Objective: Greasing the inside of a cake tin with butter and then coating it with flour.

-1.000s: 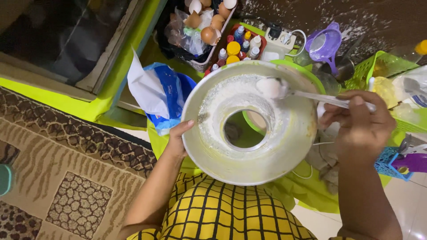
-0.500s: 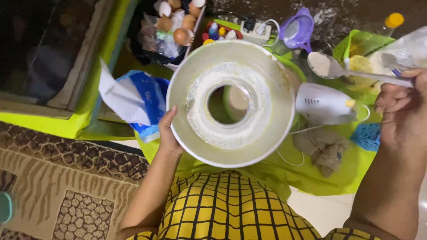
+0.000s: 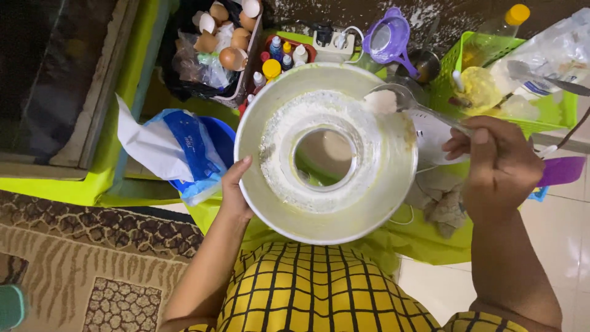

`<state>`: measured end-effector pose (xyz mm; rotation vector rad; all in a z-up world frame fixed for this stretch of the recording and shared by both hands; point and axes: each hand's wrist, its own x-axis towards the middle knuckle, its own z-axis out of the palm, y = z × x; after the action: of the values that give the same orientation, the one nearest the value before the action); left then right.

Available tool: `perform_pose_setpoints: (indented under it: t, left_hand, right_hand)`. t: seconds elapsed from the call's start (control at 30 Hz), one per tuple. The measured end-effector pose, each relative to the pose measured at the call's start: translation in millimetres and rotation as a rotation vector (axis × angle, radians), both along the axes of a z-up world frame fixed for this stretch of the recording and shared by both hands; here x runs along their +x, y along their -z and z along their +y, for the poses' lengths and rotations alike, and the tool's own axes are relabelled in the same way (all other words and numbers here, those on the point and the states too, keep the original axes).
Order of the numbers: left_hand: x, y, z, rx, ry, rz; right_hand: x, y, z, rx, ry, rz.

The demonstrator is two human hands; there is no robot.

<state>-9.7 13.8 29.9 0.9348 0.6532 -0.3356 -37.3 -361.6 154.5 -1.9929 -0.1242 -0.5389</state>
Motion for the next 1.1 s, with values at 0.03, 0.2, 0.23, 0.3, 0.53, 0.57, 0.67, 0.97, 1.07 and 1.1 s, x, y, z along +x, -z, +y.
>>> perform_pose_setpoints:
  t: [0.03, 0.2, 0.23, 0.3, 0.53, 0.57, 0.67, 0.97, 1.07, 1.1]
  left_hand:
    - [-1, -2, 1, 0.014, -0.004, 0.000]
    - [-1, -12, 2, 0.062, -0.033, -0.003]
    - [0, -13, 1, 0.064, -0.036, 0.013]
    - [-1, -19, -2, 0.060, -0.051, 0.026]
    - [7, -20, -20, -0.012, -0.058, 0.007]
    - [8, -18, -22, -0.012, -0.056, 0.014]
    - [11, -11, -27, -0.036, -0.074, 0.016]
    - [20, -13, -41, -0.034, -0.046, -0.023]
    - [22, -17, -46, -0.023, 0.021, -0.062]
    - [23, -19, -47, -0.043, -0.004, -0.048]
  right_hand:
    - [-2, -1, 5, -0.001, 0.030, 0.025]
    - [9, 0, -7, 0.237, 0.048, 0.056]
    - [11, 0, -10, 0.396, 0.070, 0.112]
    - [18, -5, -17, 0.544, 0.106, 0.176]
    - [12, -5, -45, 0.615, 0.111, 0.180]
    - [10, -3, -52, 0.614, 0.115, 0.186]
    - [8, 7, -79, 0.559, 0.127, 0.162]
    - [7, 77, -213, 0.635, 0.138, 0.202]
    - [3, 78, -229, 0.625, 0.205, 0.154]
    - [4, 73, -229, 0.671, 0.214, 0.138]
